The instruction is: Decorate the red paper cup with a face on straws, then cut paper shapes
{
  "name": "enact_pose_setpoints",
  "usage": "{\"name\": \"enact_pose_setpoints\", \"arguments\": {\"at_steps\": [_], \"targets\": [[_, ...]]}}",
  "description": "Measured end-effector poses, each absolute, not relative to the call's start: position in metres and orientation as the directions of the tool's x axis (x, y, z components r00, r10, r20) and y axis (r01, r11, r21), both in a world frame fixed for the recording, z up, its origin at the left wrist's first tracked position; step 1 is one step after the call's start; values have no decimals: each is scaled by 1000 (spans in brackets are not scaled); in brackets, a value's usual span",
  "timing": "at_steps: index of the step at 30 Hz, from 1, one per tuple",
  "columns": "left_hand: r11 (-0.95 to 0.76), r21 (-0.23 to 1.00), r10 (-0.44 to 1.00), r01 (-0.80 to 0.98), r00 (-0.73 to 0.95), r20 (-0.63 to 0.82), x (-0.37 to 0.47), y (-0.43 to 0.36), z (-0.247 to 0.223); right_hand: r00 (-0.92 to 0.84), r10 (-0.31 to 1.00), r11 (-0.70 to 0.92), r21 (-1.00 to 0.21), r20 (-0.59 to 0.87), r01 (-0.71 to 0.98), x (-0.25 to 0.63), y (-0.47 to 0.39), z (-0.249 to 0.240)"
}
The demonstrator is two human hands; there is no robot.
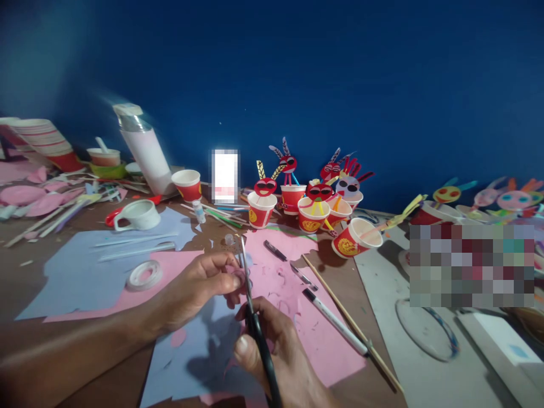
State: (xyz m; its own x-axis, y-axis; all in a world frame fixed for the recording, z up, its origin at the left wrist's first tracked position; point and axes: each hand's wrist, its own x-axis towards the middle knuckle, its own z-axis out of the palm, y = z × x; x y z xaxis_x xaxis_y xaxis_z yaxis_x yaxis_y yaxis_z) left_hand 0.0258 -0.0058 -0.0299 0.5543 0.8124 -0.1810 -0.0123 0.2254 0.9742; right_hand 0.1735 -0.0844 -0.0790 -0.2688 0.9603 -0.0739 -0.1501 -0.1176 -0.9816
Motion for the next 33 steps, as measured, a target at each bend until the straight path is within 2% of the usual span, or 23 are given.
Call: {"name": "enact_pose_setpoints", "arguments": {"at_steps": [8, 15, 33], "targets": [[213, 977, 804, 15, 565, -184, 24, -1, -32, -269, 959, -141, -973, -88, -185, 172, -85, -75], [188, 982, 792, 32, 586, -171, 20, 1, -36, -258, 963, -116, -985, -79, -129, 175, -84, -83], [162, 984, 798, 74, 576, -175, 18, 6, -36, -200, 967, -171, -984, -159, -44, 173, -86, -75]]}}
